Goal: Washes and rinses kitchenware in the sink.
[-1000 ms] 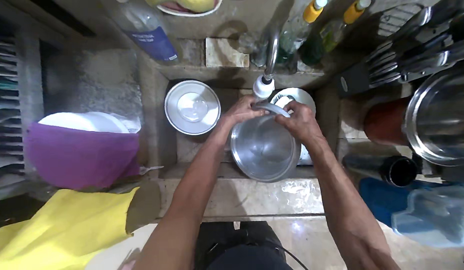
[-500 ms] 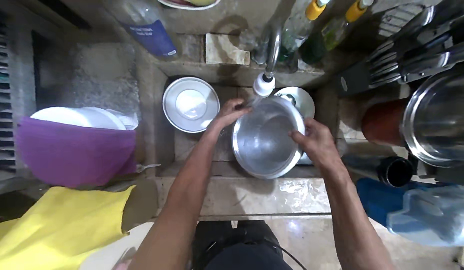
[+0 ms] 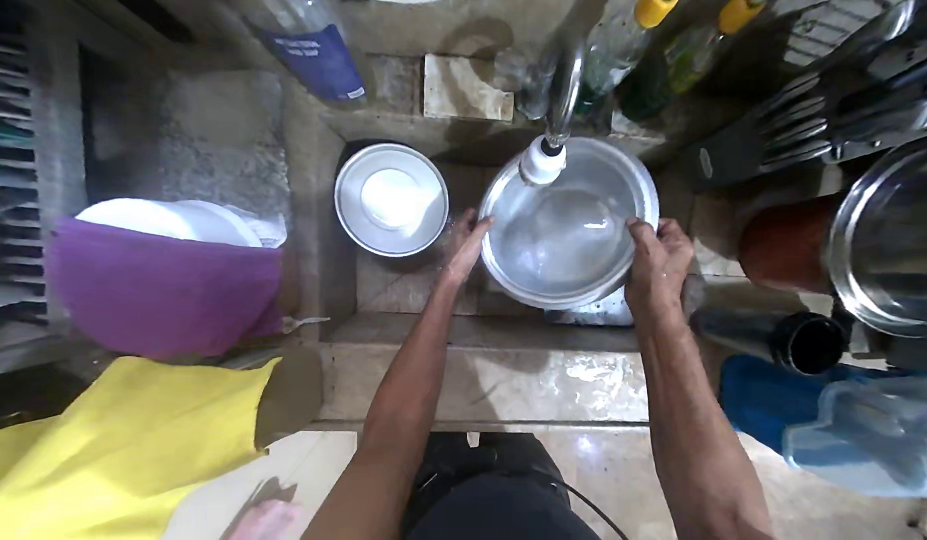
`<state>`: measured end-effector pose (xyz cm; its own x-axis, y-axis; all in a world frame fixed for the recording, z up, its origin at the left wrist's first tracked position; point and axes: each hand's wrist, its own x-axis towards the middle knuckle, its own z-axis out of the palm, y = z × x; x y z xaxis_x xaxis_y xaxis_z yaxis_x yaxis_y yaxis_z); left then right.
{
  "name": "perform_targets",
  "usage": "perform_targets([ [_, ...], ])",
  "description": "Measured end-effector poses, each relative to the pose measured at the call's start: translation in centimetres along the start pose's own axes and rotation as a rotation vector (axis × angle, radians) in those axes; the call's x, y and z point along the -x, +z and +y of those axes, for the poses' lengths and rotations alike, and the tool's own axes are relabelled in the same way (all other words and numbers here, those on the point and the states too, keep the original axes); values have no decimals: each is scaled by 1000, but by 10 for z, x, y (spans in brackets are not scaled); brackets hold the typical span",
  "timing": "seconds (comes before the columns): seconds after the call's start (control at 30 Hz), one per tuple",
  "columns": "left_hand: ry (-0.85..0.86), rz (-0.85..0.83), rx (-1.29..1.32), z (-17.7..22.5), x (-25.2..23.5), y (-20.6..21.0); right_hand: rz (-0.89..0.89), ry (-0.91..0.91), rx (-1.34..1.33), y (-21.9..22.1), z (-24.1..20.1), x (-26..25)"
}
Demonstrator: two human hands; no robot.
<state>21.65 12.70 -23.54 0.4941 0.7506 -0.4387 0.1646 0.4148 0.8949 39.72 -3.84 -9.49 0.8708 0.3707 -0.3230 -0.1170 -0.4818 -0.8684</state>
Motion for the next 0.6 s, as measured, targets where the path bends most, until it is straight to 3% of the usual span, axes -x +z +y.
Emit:
perform_targets([
  [0.13, 163, 143, 241, 27, 19, 0, -18, 68, -149, 17, 27, -24],
  [0.33, 362, 298, 178, 67, 72, -13, -217, 15, 212, 62, 76, -27],
  [0.43, 443, 342, -77, 81, 102, -8, -341, 35, 386, 87, 92, -14],
  [0.53, 452, 233, -616, 106, 137, 3, -503, 130, 400, 121, 110, 8],
  [0.6, 435, 149, -911, 115, 149, 17, -660, 237, 386, 129, 85, 33],
])
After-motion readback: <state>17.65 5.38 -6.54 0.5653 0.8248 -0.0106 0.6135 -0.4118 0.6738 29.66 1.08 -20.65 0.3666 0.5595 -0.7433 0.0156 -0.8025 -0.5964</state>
